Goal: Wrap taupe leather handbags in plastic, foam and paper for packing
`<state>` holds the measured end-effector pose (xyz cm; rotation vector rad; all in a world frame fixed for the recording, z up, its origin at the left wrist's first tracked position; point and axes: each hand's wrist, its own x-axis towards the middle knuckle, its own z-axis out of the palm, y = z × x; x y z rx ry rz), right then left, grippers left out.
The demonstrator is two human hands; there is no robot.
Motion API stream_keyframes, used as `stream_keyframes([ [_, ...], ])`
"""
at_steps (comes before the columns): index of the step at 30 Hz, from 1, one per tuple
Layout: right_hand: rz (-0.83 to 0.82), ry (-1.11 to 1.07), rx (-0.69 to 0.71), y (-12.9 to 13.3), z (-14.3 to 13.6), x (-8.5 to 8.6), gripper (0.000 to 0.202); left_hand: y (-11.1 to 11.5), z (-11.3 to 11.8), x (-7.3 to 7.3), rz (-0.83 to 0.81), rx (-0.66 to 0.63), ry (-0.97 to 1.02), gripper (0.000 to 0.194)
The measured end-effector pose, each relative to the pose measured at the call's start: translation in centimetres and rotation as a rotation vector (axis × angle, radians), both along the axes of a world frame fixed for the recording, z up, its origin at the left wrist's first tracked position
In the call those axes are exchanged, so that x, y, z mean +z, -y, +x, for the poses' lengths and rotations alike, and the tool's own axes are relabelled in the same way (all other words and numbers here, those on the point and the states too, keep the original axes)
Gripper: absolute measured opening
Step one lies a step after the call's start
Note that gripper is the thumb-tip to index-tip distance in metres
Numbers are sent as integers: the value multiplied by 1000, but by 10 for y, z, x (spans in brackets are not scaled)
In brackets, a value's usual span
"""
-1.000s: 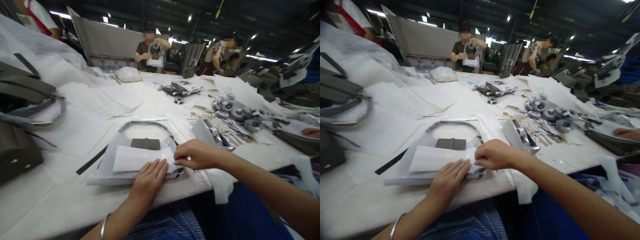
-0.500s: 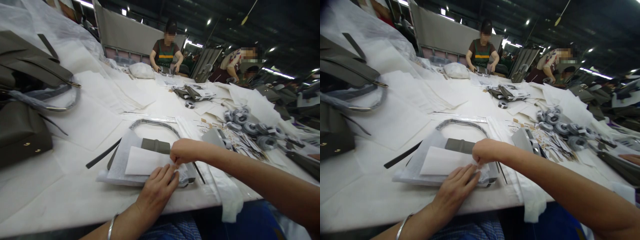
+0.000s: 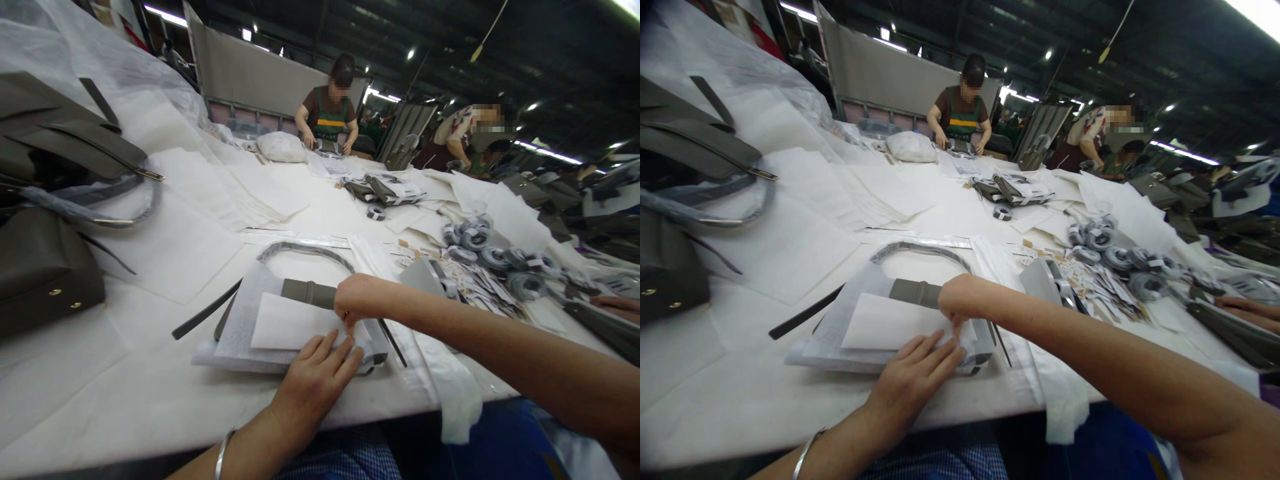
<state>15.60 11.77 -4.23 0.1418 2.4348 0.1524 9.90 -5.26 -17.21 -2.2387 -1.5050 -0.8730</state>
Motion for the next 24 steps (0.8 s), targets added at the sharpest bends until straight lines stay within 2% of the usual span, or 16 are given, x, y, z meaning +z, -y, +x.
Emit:
stream_keyframes([
  [5, -8, -96, 21, -9, 13, -5, 13, 0, -1, -1, -13, 2, -29, 32],
  [11, -50, -168, -25, -18, 20, -14, 19, 2, 0, 2, -30, 10, -54, 33],
  [17, -12, -248, -68, -28, 22, -18, 44, 2, 2, 1, -60, 24, -61, 31],
  [20, -89, -256, -153, -40, 23, -23, 47, 2, 3, -2, -86, 31, -69, 33],
  [24, -199, -294, -360, -62, 20, -36, 45, 2, 2, -3, -99, 29, -78, 35],
])
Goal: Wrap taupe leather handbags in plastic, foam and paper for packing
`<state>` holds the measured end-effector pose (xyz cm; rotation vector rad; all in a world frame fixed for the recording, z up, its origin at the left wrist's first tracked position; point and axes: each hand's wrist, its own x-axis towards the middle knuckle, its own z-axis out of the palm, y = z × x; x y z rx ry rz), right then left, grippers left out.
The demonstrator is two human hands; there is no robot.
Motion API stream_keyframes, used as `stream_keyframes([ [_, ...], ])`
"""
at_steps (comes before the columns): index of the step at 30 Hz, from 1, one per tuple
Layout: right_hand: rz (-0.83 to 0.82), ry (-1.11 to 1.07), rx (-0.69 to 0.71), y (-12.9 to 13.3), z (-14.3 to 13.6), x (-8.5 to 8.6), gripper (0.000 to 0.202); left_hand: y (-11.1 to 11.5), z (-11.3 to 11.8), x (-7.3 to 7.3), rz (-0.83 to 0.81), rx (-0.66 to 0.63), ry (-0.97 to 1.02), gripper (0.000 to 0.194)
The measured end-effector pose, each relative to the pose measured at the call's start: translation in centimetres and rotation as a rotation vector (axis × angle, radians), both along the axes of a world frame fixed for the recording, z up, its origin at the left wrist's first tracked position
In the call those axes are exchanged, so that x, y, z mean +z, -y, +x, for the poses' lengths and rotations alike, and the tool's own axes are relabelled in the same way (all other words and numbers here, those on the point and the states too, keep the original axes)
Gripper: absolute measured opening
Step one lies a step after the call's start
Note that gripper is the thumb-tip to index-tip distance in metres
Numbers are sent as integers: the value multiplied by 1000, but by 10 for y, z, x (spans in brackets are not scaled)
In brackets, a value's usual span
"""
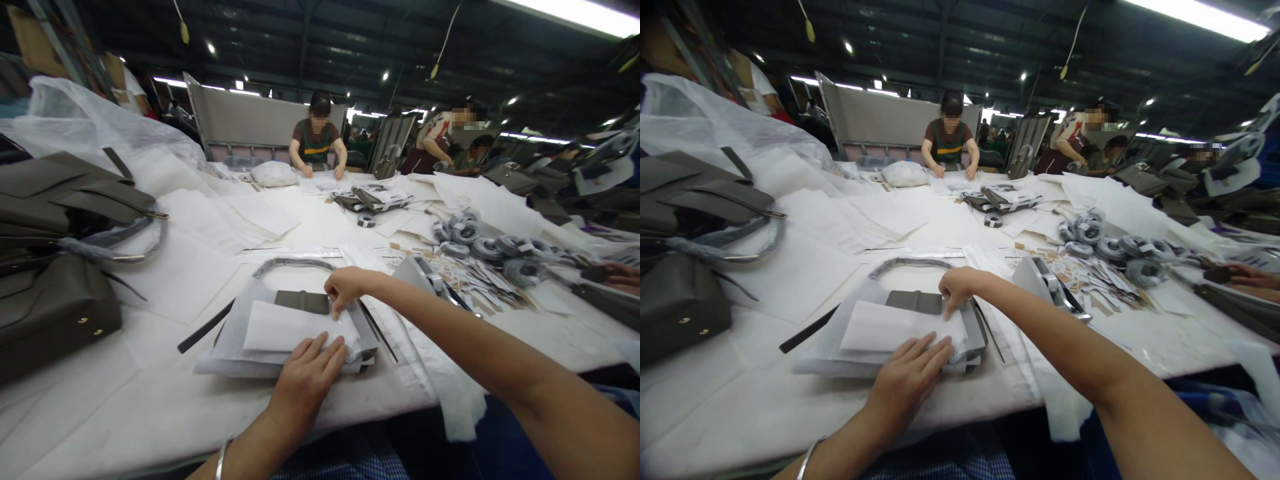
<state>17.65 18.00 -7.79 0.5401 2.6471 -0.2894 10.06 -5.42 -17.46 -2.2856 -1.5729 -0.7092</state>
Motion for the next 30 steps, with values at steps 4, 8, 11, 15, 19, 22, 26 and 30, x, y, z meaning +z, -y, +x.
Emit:
stream_keyframes([
  [4, -60, -71, -52, -17, -2, -4, 37, 0, 0, -1, 21, 1, 9, 35],
  [8, -16, -254, -146, -11, 13, 3, 32, 0, 1, -3, 56, 9, 29, 33],
  [11, -57, -322, -140, 9, 34, 0, 62, 0, 2, -5, 76, 11, 41, 32],
  [15, -136, -251, -119, 28, 50, -16, 107, 0, 2, -5, 90, 5, 42, 33],
  [19, -208, -238, -187, 22, 44, -24, 109, 1, 0, -2, 75, -6, 30, 34],
  [22, -306, -289, -298, 11, 36, -28, 96, 1, 0, -1, 58, 0, 24, 35],
  [26, -348, -367, -342, 4, 31, -32, 68, 0, 0, 0, 45, 3, 12, 35],
  [30, -293, -509, -374, 15, 40, -29, 42, 0, 0, -2, 82, -5, -8, 35],
])
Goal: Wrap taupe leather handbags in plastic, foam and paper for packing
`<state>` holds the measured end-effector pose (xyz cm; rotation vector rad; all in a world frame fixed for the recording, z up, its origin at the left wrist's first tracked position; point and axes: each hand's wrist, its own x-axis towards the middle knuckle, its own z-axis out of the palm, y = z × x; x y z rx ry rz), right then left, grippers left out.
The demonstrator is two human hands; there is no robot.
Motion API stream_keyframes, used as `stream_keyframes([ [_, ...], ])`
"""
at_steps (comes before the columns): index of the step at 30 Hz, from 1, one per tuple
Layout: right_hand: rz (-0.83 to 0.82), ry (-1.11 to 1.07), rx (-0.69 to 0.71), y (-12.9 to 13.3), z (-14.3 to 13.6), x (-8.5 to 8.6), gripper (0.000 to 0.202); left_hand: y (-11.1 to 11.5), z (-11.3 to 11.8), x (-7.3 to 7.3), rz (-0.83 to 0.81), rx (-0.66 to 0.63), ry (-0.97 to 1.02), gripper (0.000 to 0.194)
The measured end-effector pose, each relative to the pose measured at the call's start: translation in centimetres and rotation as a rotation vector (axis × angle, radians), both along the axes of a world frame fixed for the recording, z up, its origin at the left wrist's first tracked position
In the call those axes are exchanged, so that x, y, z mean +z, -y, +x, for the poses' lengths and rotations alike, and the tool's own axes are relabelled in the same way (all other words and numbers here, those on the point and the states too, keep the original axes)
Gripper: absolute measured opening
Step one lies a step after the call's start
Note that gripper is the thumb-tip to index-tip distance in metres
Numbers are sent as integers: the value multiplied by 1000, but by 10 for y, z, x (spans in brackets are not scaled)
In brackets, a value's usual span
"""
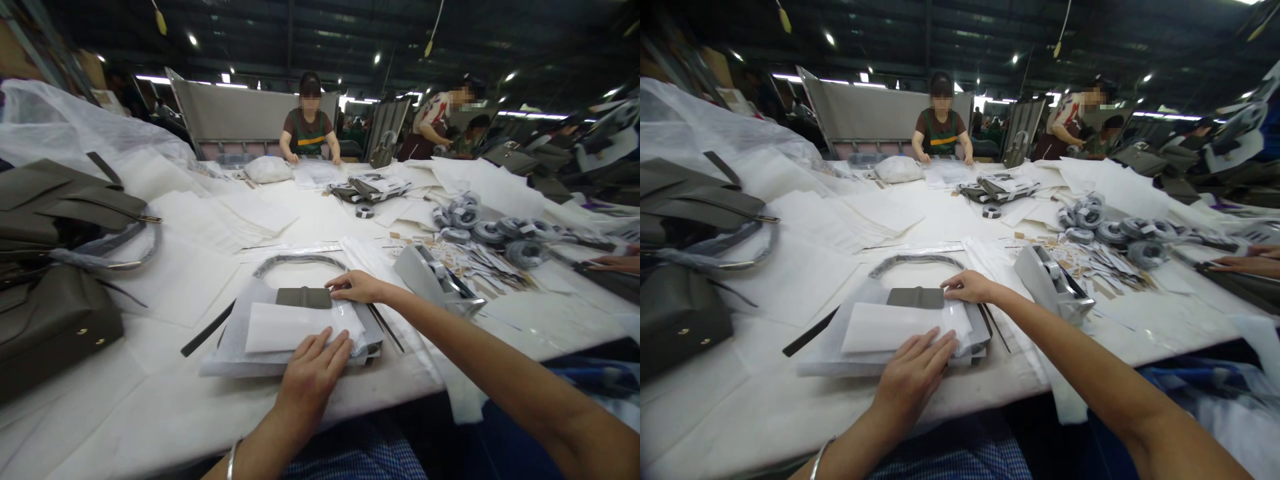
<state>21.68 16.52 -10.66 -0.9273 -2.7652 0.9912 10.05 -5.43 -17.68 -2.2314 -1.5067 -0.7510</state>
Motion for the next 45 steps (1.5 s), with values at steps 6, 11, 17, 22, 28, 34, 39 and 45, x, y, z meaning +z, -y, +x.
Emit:
stream_keyframes([
  [6, 328, -308, -174, 72, 46, -3, 31, 2, -3, -5, 91, -11, -29, 36],
  [11, 672, -258, 37, 128, 87, -37, 45, 4, -10, 5, 16, -63, -109, 39],
  [17, 838, -293, -136, 149, 109, -63, 52, 25, -59, 43, 0, 36, -214, 42],
  [22, 823, -343, -167, 147, 109, -69, 52, 44, -108, 59, -62, 78, -362, 44],
  [28, 802, -591, -228, 172, 95, -69, 45, 44, -117, 28, -11, 70, -230, 40],
  [34, -412, -603, -388, 214, 53, -63, 24, 45, -115, 18, -3, 64, -132, 41],
  [39, -1051, -734, -493, 214, 22, -44, 33, 47, -113, 20, -28, 83, -105, 42],
  [45, -986, -921, -592, 231, -7, -43, 23, 50, -108, 25, -74, 123, -140, 56],
])
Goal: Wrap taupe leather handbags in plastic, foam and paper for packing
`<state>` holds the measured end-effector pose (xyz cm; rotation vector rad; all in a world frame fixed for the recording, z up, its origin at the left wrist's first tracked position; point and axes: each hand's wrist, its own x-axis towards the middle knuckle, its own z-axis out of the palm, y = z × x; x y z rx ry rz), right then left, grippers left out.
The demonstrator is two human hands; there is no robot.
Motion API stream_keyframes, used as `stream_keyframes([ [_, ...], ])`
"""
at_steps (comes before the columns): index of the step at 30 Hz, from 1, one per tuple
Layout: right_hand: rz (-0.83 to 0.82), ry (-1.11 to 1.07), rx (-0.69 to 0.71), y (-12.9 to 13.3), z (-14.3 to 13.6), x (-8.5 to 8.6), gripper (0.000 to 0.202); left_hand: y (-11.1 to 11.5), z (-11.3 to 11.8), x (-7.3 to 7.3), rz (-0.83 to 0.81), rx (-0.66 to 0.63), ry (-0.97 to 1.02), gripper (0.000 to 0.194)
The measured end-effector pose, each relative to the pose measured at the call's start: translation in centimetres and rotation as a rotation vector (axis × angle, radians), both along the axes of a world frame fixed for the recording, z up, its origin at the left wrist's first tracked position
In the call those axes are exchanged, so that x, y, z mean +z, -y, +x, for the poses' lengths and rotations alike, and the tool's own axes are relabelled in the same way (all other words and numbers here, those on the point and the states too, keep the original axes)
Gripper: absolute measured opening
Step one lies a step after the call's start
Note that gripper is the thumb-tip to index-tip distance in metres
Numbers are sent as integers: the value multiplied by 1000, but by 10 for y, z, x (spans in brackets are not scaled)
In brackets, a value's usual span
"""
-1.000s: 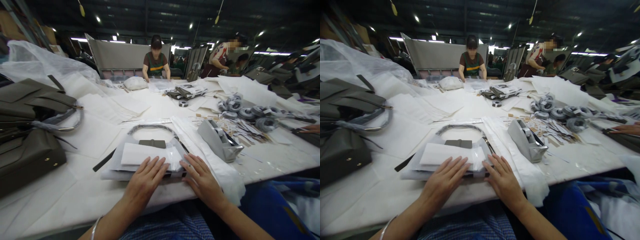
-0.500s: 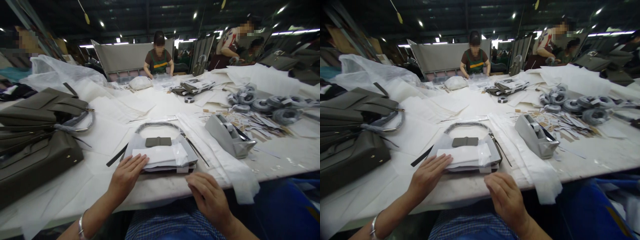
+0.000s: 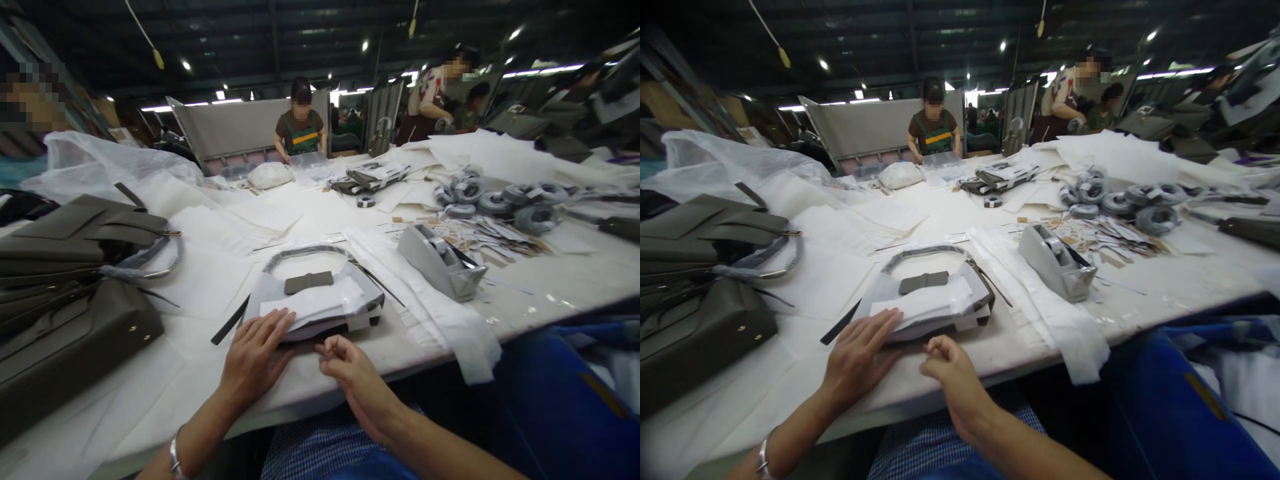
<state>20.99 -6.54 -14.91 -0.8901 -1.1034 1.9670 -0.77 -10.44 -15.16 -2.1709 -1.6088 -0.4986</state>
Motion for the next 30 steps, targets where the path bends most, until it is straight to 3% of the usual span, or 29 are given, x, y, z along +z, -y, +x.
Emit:
stream_keyframes([
  [4, 194, 18, -30, -3, -10, 4, 20, -3, -8, -11, 153, 93, 12, 66],
  [6, 393, 88, 22, -17, -2, 9, 20, -6, -13, -15, 213, 135, 24, 70],
  [9, 892, 403, 24, -54, 31, 12, 23, -10, -16, -16, 253, 163, 36, 70],
  [11, 1198, 668, -65, -82, 62, 6, 28, -12, -14, -12, 269, 206, 69, 68],
  [14, 1417, 1106, -128, -118, 105, -12, 37, -16, -8, -4, 301, 314, 165, 67],
  [17, 1485, 1308, -106, -140, 129, -26, 30, -20, -3, 1, 341, 392, 251, 68],
  [22, 1482, 1204, -81, -145, 117, -21, 16, -23, -1, 3, 349, 432, 293, 68],
  [24, 1451, 1132, -59, -133, 101, -13, 17, -23, 0, 5, 331, 431, 299, 67],
  [28, 1363, 900, 164, -92, 69, -1, 15, -25, 4, 9, 325, 385, 287, 66],
  [30, 1322, 842, 182, -77, 59, 1, 22, -27, 4, 10, 347, 354, 270, 65],
])
